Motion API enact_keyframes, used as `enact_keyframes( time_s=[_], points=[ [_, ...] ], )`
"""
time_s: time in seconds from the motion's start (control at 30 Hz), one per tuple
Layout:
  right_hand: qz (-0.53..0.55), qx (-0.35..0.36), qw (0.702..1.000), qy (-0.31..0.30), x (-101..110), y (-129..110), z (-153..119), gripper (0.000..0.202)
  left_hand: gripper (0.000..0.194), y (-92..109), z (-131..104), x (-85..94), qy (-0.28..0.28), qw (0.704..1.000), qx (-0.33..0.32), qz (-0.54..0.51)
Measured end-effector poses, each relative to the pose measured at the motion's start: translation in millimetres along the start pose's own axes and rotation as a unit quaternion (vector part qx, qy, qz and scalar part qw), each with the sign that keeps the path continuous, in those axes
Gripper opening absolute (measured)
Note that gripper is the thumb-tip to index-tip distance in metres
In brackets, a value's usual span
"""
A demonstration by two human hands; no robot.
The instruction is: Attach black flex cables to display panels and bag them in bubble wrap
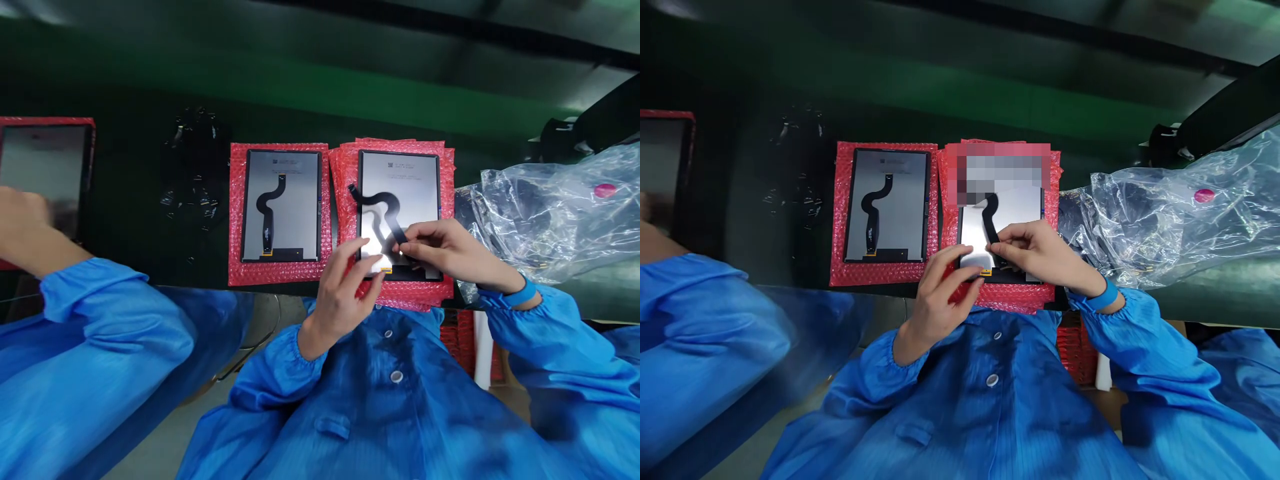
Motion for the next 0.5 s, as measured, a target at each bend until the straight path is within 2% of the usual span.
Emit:
enact_keyframes(
  time_s=[0.1,0.17,0.2,0.27,0.37,0.43,0.5],
  points=[
    [-0.019,0.020,0.998,-0.055,-0.7,-5.6,-6.2,0.030,0.048,-9.1,13.4,23.0,0.061,0.998,0.031,0.015],
    [-0.039,0.030,0.995,-0.085,0.8,-7.8,-9.4,0.029,0.050,-7.7,25.6,34.9,0.071,0.997,0.021,-0.007],
    [-0.048,0.035,0.993,-0.098,1.8,-8.9,-10.5,0.027,0.048,-6.2,32.0,36.4,0.052,0.998,0.015,-0.037],
    [-0.064,0.045,0.990,-0.113,4.0,-12.0,-11.6,0.021,0.043,-4.6,42.7,29.7,-0.029,0.992,0.027,-0.117],
    [-0.070,0.050,0.990,-0.111,8.2,-17.1,-10.5,0.017,0.036,-7.3,47.1,7.5,-0.169,0.956,0.098,-0.218],
    [-0.047,0.050,0.994,-0.079,14.4,-19.2,-7.7,0.015,0.030,-12.2,46.9,-2.5,-0.202,0.926,0.157,-0.278],
    [0.018,0.055,0.998,-0.033,23.3,-18.4,-4.4,0.017,0.022,-19.9,46.6,-7.5,-0.187,0.893,0.223,-0.343]
  ],
)
Point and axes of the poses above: each hand's wrist, its own z-axis towards the middle knuckle, its own x-axis out of the back of the hand, y = z × x, the point moved 8 cm from there along z, towards the middle knuckle, and after that the axes turned 11 degrees about z, right-handed, at the moved point
